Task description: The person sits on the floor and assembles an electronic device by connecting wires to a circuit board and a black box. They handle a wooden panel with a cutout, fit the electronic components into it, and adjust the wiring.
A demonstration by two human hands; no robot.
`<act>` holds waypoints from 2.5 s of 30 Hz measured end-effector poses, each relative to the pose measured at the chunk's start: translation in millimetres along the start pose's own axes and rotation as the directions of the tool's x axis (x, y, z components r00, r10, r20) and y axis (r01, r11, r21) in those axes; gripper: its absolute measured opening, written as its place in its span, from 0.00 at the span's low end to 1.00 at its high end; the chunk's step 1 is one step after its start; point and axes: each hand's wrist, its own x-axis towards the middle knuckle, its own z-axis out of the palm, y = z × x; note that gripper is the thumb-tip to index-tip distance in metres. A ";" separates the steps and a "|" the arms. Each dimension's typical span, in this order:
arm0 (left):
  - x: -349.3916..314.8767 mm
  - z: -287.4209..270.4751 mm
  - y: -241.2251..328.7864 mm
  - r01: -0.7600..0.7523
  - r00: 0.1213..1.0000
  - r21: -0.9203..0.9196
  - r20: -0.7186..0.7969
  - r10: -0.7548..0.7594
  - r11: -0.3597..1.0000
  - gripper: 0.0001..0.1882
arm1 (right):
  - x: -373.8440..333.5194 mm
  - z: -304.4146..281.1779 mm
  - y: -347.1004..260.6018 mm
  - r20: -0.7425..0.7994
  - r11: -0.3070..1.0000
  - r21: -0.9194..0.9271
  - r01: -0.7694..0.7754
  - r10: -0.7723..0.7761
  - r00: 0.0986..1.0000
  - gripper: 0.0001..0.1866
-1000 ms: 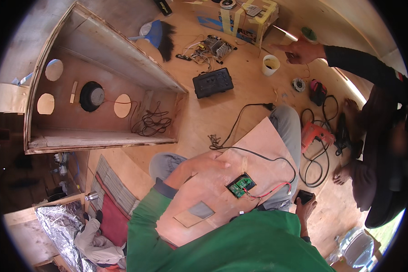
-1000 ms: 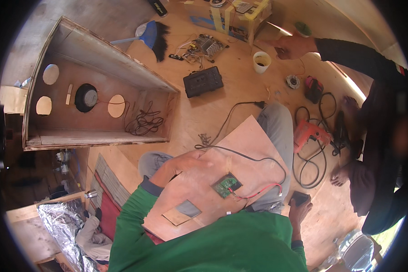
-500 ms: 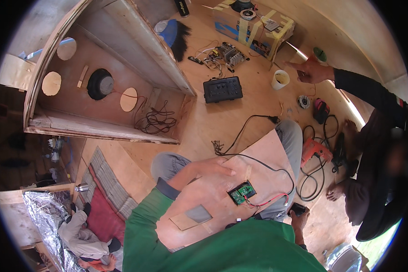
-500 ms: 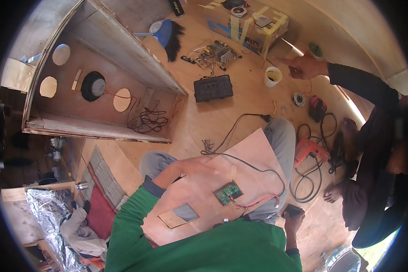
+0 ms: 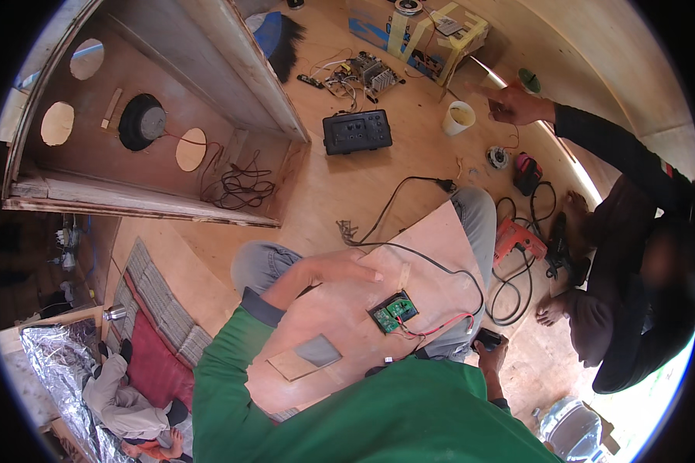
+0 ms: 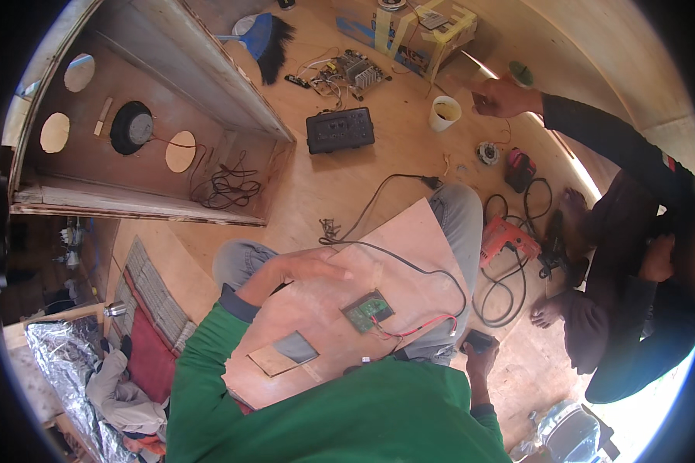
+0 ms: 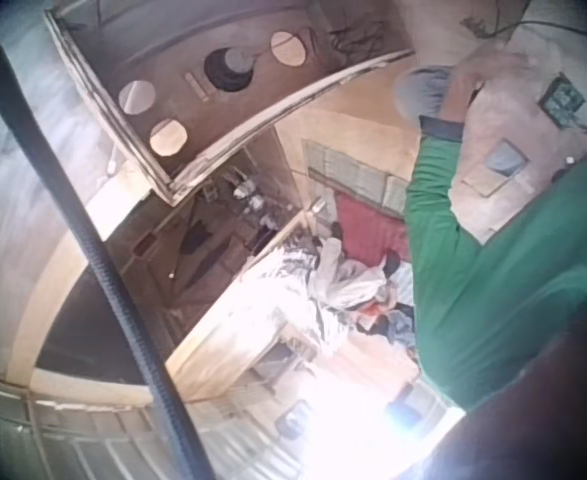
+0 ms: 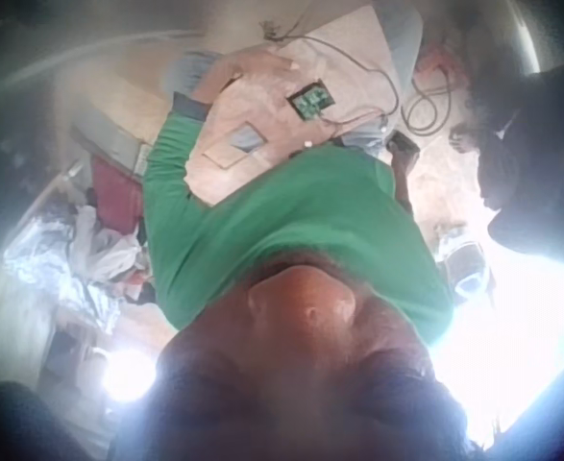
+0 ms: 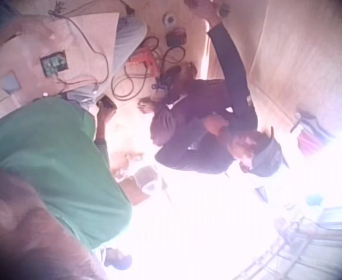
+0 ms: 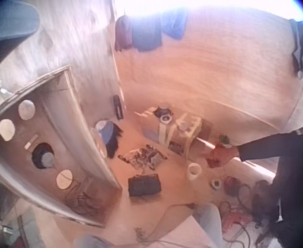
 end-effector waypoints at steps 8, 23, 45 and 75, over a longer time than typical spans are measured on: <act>-0.6 -1.6 -0.7 -0.048 0.999 0.055 0.011 0.047 0.997 0.35 | 0.1 -0.5 -3.5 0.000 1.000 0.011 0.016 -0.016 1.000 0.52; -3.2 -0.4 4.5 -0.034 0.999 0.060 0.023 0.032 0.998 0.33 | -0.2 0.0 -2.8 -0.009 1.000 0.015 0.021 -0.021 1.000 0.51; 4.9 -2.7 -9.2 -0.105 0.995 0.091 0.006 0.104 0.990 0.33 | 8.0 3.5 8.8 0.015 0.998 0.053 0.015 -0.016 1.000 0.50; -117.0 -10.9 24.3 0.075 0.808 0.425 -0.556 0.195 0.902 0.27 | -35.2 -187.3 -308.4 0.338 0.786 -0.254 0.564 -0.474 0.813 0.16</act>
